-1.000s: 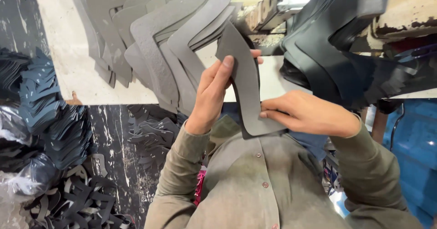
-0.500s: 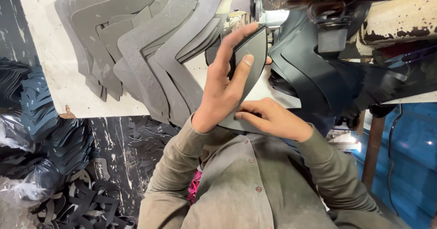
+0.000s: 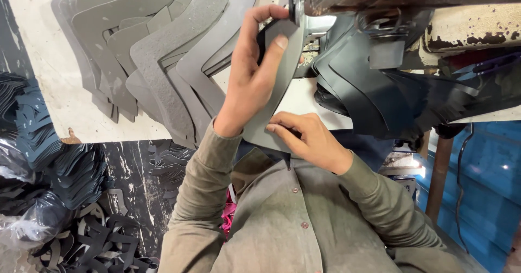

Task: Sew together pieces of shoe upper material using an industrial sewing machine.

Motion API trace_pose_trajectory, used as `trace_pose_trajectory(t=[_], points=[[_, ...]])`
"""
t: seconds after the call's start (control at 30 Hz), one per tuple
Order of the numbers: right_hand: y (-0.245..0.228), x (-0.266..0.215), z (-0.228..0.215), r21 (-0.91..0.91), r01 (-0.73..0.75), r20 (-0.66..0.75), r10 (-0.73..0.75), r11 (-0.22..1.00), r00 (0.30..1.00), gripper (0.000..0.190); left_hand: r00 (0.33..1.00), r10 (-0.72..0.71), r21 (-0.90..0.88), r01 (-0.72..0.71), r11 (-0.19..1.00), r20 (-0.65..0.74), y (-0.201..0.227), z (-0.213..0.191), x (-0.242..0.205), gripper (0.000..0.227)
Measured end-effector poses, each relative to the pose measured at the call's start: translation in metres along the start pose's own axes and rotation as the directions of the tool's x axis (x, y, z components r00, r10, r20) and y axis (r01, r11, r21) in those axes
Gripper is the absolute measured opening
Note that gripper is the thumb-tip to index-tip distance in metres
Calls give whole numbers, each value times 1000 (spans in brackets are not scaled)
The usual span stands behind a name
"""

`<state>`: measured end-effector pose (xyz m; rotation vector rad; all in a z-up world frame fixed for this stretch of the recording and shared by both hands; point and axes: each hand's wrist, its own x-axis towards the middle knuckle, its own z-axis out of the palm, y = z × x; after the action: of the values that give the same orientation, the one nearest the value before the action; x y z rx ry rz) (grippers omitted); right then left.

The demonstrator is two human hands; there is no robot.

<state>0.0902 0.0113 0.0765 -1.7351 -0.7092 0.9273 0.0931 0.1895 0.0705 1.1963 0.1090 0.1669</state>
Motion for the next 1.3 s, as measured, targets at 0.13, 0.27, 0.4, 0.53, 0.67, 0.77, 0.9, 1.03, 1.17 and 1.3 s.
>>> trace_pose_trajectory(t=[0.13,0.27,0.4,0.53,0.67,0.77,0.9,1.03,1.17,1.3], points=[[-11,1,-9,-52,89,-81,-93,995,992,13,989,149,182,-148,972,12,-5,-6,3,25],[-16,0,-20,-86,74,-84,-81,994,993,12,985,160,273,-173,946,71,12,3,-2,41],[-21,0,-30,-101,52,-64,-58,994,996,12,982,185,304,-184,935,23,2,7,-3,39],[-26,2,-40,-133,109,-67,-119,985,991,12,993,67,194,-47,980,-95,6,15,5,37],[-30,6,-55,-202,186,-48,-199,962,979,12,977,195,274,-165,947,-86,-8,14,1,32],[-38,10,-68,-198,54,-31,-61,979,998,12,964,243,405,-182,896,-104,1,26,-14,42],[-50,18,-81,-229,16,-34,-25,973,999,13,953,254,487,-145,861,-167,4,43,-44,42],[-55,19,-91,-322,77,-116,-120,943,986,16,940,39,396,105,912,-339,7,59,-56,45],[-64,23,-109,-502,259,-89,-348,825,933,11,931,109,319,9,948,-349,-2,60,-52,40],[-71,25,-120,-602,133,-115,-251,787,961,16,928,82,325,44,945,-365,0,58,-36,38]])
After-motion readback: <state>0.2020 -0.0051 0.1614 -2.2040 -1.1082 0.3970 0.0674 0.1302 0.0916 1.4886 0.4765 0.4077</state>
